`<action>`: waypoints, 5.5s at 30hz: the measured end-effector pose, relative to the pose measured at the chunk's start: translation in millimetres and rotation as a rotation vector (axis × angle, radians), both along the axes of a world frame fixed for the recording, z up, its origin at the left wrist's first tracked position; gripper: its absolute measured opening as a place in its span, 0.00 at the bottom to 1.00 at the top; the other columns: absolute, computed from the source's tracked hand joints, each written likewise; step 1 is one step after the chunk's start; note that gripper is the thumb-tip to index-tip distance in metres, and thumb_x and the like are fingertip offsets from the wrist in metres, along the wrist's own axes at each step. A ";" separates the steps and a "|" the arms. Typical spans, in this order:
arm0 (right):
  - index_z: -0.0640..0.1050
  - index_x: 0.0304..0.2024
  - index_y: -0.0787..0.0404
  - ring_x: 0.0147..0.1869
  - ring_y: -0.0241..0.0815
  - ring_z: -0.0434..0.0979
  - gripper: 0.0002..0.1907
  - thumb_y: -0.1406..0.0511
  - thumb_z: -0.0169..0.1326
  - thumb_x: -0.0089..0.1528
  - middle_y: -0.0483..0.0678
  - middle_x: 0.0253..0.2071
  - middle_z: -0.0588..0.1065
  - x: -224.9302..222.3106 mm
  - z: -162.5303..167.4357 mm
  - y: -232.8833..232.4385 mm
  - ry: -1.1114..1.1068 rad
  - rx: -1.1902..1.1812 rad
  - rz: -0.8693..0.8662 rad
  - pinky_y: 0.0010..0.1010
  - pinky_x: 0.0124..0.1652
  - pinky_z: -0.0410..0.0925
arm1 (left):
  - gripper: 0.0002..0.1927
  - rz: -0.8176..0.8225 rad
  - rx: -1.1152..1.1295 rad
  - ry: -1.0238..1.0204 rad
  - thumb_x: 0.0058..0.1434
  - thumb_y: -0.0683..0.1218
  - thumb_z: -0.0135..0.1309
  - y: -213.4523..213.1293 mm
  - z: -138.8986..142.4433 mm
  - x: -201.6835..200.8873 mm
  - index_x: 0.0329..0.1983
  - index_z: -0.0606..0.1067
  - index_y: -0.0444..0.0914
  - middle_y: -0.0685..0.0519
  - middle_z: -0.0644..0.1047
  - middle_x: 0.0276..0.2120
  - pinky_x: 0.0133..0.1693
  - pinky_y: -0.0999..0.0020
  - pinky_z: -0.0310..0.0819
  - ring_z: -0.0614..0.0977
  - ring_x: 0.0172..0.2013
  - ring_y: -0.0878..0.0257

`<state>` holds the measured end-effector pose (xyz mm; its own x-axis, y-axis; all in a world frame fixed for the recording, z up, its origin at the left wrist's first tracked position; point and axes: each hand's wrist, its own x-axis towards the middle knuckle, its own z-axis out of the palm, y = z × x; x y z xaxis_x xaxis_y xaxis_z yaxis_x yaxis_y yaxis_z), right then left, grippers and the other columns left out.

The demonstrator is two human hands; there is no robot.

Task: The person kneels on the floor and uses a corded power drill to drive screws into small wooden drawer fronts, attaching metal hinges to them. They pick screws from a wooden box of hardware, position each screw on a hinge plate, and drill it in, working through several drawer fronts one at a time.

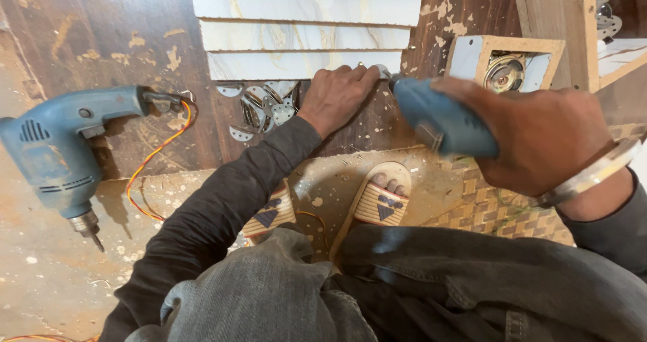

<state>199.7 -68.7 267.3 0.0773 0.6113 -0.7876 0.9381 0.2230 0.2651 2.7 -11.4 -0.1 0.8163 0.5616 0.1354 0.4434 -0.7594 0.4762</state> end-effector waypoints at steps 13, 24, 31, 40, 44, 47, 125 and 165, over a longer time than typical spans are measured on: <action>0.70 0.66 0.58 0.41 0.57 0.84 0.40 0.63 0.69 0.52 0.61 0.46 0.81 6.3 6.6 -27.6 0.633 0.592 -0.269 0.42 0.41 0.78 | 0.08 -0.017 0.374 -0.011 0.63 0.43 0.52 -5.1 -12.2 -0.6 0.42 0.72 0.36 0.57 0.74 0.25 0.22 0.67 0.72 0.79 0.26 0.65; 0.73 0.65 0.62 0.51 0.49 0.84 0.35 0.69 0.69 0.55 0.55 0.53 0.80 7.2 -9.0 -105.0 0.914 0.835 -0.629 0.36 0.47 0.80 | 0.06 0.400 -0.857 -0.354 0.72 0.46 0.50 -5.0 31.2 -7.2 0.41 0.72 0.38 0.56 0.69 0.19 0.22 0.66 0.65 0.71 0.20 0.63; 0.75 0.58 0.71 0.39 0.43 0.83 0.26 0.74 0.65 0.58 0.57 0.42 0.81 -13.4 -32.2 -136.2 1.253 0.856 -1.166 0.30 0.38 0.78 | 0.07 0.960 -2.193 -1.172 0.74 0.41 0.37 19.0 62.3 -21.8 0.50 0.63 0.33 0.49 0.74 0.29 0.30 0.68 0.81 0.79 0.28 0.61; 0.73 0.57 0.74 0.40 0.45 0.85 0.25 0.77 0.61 0.57 0.60 0.41 0.80 -16.4 -42.0 -130.8 1.420 0.827 -1.105 0.30 0.38 0.79 | 0.17 -0.056 -2.308 -1.441 0.84 0.45 0.38 -4.2 20.7 -30.5 0.59 0.65 0.23 0.43 0.73 0.37 0.28 0.67 0.79 0.78 0.33 0.56; 0.72 0.58 0.76 0.40 0.46 0.84 0.26 0.77 0.61 0.57 0.61 0.41 0.80 -20.1 -42.0 -130.5 1.419 0.827 -1.141 0.31 0.37 0.78 | 0.17 0.797 -2.197 -1.124 0.75 0.45 0.36 -2.6 35.1 -30.5 0.57 0.67 0.28 0.48 0.75 0.33 0.32 0.70 0.84 0.82 0.28 0.60; 0.72 0.59 0.76 0.42 0.47 0.84 0.26 0.77 0.61 0.58 0.62 0.42 0.80 -21.4 -41.2 -132.8 1.405 0.857 -1.142 0.32 0.37 0.79 | 0.17 0.791 -2.272 -1.067 0.73 0.46 0.35 -4.5 45.3 -36.5 0.57 0.65 0.29 0.44 0.77 0.34 0.35 0.70 0.86 0.85 0.33 0.57; 0.72 0.59 0.70 0.45 0.54 0.83 0.33 0.69 0.68 0.53 0.62 0.46 0.79 -4.9 0.2 -54.5 0.816 0.820 -0.342 0.40 0.42 0.76 | 0.23 0.013 -0.849 -0.066 0.67 0.42 0.46 22.6 28.9 -13.7 0.64 0.75 0.49 0.44 0.79 0.24 0.31 0.58 0.72 0.74 0.21 0.58; 0.76 0.60 0.55 0.28 0.56 0.81 0.34 0.66 0.66 0.49 0.57 0.31 0.81 1.5 -8.2 -12.5 0.446 0.634 -0.099 0.46 0.31 0.76 | 0.15 0.455 -1.586 -0.686 0.74 0.44 0.34 7.0 25.2 -26.2 0.53 0.68 0.31 0.44 0.81 0.35 0.27 0.74 0.77 0.79 0.25 0.67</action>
<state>201.3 -81.2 259.1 -0.0867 0.9618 -0.2598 0.9936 0.0644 -0.0932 -23.4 -4.4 25.0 0.6106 0.6224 -0.4897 -0.1055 0.6767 0.7286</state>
